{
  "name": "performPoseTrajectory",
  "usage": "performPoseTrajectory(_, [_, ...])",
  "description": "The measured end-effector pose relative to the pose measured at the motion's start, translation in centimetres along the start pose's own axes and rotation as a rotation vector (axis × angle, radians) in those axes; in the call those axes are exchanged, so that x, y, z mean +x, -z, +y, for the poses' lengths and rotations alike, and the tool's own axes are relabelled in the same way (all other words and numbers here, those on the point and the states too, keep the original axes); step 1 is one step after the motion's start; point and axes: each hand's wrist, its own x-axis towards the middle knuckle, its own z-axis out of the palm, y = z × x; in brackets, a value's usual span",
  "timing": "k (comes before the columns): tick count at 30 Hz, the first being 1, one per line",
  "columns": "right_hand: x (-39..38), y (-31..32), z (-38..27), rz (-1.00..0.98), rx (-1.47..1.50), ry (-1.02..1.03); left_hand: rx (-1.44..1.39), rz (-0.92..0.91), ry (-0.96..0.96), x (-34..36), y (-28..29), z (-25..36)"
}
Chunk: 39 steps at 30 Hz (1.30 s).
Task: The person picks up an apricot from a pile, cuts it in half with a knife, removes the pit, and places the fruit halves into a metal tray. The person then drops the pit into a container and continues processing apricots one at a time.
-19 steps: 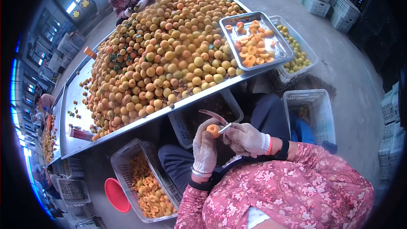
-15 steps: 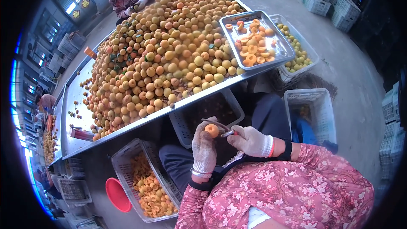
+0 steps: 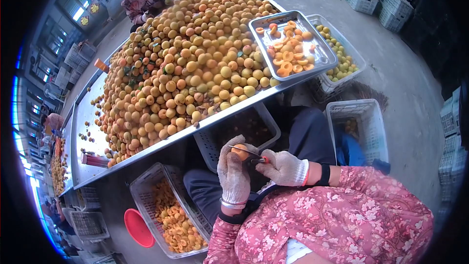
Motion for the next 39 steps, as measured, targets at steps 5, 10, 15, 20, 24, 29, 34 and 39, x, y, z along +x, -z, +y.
performPoseTrajectory(5, [0.6,-1.6,0.7,0.072,0.024,0.073,-0.344,0.024,0.164,-0.2,-0.8,0.4])
performPoseTrajectory(10, [1.0,-1.6,0.4,0.112,-0.035,0.134,-0.452,0.02,0.224,0.1,-1.0,0.8])
performPoseTrajectory(15, [1.1,-1.1,-0.2,0.111,-0.017,0.09,0.164,0.121,-0.068,0.6,-0.9,0.2])
performPoseTrajectory(20, [1.5,-2.0,0.7,0.177,-0.081,0.167,-0.272,0.15,0.097,0.6,-1.7,-0.2])
performPoseTrajectory(24, [1.5,-1.9,1.3,0.191,-0.16,0.179,-0.41,0.098,0.242,0.9,-0.8,-0.3])
performPoseTrajectory(29, [1.3,-1.4,0.8,0.152,-0.096,0.082,-0.217,0.121,0.072,1.2,-0.6,-1.1])
performPoseTrajectory(34, [1.8,-2.2,2.3,0.25,-0.121,0.211,-0.31,0.084,0.156,1.1,-0.6,-1.2])
performPoseTrajectory(39, [1.4,-1.4,1.8,0.191,-0.09,0.16,-0.43,0.037,0.253,1.4,-1.0,-0.3])
